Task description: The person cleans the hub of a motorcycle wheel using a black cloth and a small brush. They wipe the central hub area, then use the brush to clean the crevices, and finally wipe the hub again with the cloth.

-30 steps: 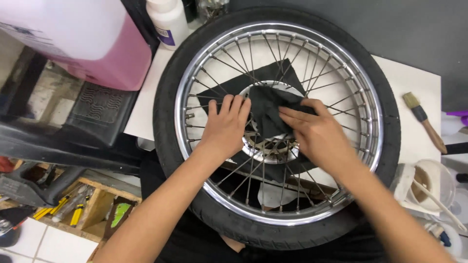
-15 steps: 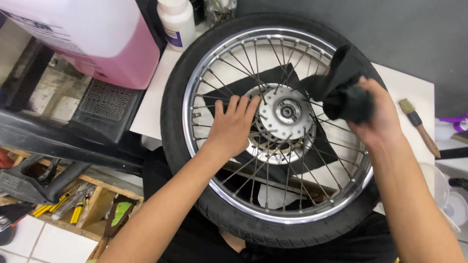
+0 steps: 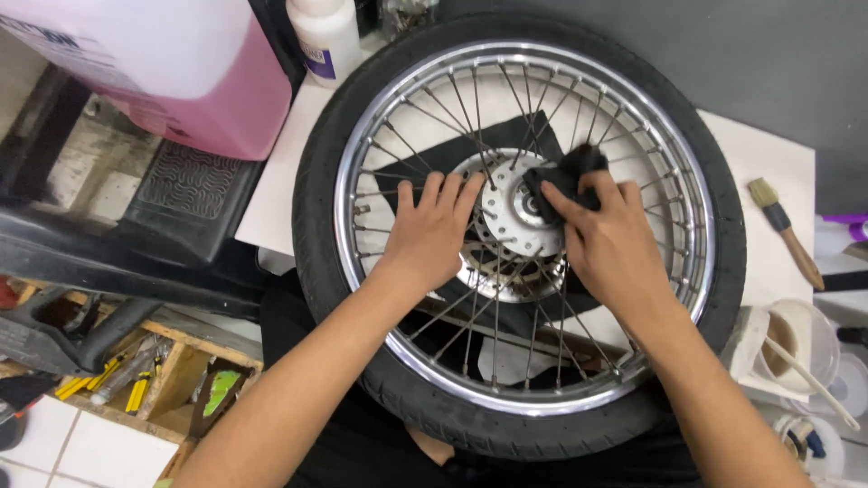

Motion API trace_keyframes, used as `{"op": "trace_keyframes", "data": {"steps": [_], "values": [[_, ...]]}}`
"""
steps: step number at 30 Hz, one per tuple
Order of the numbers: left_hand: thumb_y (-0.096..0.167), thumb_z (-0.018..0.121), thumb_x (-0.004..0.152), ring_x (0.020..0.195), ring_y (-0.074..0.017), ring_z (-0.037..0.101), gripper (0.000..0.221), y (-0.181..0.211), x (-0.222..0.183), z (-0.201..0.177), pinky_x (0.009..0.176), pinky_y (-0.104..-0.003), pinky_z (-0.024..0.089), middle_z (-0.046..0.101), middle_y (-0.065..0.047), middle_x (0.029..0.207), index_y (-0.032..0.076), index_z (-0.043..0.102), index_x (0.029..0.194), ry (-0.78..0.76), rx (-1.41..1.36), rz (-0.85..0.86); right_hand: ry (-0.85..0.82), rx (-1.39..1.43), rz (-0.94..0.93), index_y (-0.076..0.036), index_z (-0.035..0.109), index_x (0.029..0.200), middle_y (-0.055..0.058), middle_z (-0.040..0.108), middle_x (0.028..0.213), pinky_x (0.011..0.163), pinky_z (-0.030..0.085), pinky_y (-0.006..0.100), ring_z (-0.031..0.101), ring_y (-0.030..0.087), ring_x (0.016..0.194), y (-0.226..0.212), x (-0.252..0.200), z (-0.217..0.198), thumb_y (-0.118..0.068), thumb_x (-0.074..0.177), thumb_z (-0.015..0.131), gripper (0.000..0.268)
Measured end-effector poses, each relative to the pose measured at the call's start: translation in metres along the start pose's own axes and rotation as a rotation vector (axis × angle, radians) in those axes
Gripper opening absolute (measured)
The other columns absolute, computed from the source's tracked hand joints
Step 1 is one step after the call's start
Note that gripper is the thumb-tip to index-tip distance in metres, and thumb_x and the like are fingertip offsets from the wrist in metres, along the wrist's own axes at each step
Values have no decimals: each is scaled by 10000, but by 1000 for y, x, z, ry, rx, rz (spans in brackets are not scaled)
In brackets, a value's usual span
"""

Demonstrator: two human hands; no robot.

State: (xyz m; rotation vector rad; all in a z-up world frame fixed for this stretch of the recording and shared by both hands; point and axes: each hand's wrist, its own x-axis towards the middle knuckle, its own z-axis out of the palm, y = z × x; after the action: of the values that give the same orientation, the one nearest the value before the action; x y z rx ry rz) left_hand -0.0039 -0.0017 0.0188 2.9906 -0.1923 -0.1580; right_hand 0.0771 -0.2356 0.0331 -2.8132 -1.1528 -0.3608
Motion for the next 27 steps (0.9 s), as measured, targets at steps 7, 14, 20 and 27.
{"op": "trace_keyframes", "data": {"steps": [7,14,20,27], "values": [[51,605,858,1323,-378,344,870,-1,3,-4,1019,-591,248,440,-214,1421,50,177,1615,-11,9,-16,-86,-126,-11,-183,768,1277,86,688,960,784,534,351,651,249,771,-26,0,-28,-144,885,656,409],[48,615,853,1326,-382,342,879,-2,1,0,1015,-604,246,438,-215,1426,53,175,1614,-3,4,-2,-17,30,56,-168,768,1296,122,651,1003,821,527,424,646,343,849,-26,-11,-20,-96,877,670,437],[38,628,852,1322,-381,349,883,0,2,1,1014,-605,248,442,-216,1432,53,176,1610,-3,8,-8,36,251,15,-141,791,1257,152,603,1032,886,495,470,599,402,918,-4,16,-7,-9,885,662,416],[42,649,854,1289,-394,375,878,1,2,4,987,-601,284,460,-227,1395,31,199,1608,23,53,10,-76,379,-99,-176,829,1093,94,604,1046,938,486,456,611,379,991,23,34,2,-73,905,663,271]]}}
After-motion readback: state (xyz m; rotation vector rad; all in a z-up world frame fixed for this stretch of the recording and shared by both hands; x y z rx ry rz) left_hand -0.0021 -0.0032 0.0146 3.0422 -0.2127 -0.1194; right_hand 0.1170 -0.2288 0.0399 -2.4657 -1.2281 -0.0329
